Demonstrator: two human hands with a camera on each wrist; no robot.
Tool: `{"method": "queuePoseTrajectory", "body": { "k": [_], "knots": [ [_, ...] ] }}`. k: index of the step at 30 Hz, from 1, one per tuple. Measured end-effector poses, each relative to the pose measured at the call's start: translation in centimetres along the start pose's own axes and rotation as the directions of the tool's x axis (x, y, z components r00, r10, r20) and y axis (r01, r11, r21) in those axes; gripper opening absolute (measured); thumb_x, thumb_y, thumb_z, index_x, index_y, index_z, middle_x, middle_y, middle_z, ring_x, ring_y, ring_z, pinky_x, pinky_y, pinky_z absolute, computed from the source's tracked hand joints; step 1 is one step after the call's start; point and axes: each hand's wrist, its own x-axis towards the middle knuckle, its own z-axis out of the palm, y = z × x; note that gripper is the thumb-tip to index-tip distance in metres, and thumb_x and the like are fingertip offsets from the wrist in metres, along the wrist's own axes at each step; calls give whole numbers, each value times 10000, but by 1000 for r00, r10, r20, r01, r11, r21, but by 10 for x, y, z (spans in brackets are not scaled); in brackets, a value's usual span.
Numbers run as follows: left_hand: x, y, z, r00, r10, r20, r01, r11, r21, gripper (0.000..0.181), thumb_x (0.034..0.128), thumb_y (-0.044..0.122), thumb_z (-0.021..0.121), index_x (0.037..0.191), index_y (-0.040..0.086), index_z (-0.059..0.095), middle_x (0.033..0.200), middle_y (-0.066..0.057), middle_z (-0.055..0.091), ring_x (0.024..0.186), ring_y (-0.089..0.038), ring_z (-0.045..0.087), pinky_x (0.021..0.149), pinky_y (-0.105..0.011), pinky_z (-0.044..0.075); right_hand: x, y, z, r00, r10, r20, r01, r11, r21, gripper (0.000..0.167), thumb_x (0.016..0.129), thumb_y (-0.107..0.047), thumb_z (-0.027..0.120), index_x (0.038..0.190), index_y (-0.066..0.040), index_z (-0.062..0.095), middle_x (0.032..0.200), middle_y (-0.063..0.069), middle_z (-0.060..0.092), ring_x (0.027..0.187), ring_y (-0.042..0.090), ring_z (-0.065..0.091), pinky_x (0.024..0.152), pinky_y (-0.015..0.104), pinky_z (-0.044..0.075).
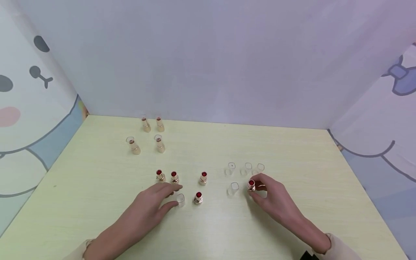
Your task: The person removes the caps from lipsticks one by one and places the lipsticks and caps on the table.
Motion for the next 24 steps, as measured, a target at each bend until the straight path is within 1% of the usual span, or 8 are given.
{"method": "queuePoseTrajectory", "body": {
  "k": [4,10,16,19,24],
  "knots": [
    [2,1,-7,999,23,-22,-22,1000,16,434,831,127,880,1236,170,732,1161,73,757,1063,-94,722,869,-314,629,1,2,0,1000,2,-2,-2,1000,-6,301,835,6,829,1076,-122,702,1005,-58,737,938,151,733,856,320,634],
    [10,1,-21,999,21,-37,-20,999,33,399,846,100,863,1216,173,734,1145,83,756,1058,-119,729,848,-326,633,1,3,1,1000,15,-2,-16,1000,-5,308,832,5,833,1083,-117,703,1005,-56,733,938,146,724,861,335,632],
    [20,-4,-32,997,29,-72,-25,998,50,365,872,99,841,1213,177,738,1132,95,754,965,-93,714,779,-302,622,3,3,2,1000,24,12,-25,999,21,306,830,15,832,1083,-99,702,1001,-40,731,943,151,730,867,326,637],
    [24,-7,-37,995,38,-92,-32,997,63,351,872,95,839,1200,174,743,1125,84,755,930,-103,709,749,-296,614,4,4,4,999,33,19,-33,999,31,308,826,18,835,1078,-98,700,996,-37,730,940,147,732,868,321,638],
    [33,-14,-44,995,38,-90,-29,995,97,351,881,80,827,1214,143,736,1139,44,759,915,-144,706,731,-322,603,5,6,6,999,41,24,-42,998,56,293,829,31,833,1058,-96,700,978,-28,729,926,141,730,858,321,640]
  ]
}}
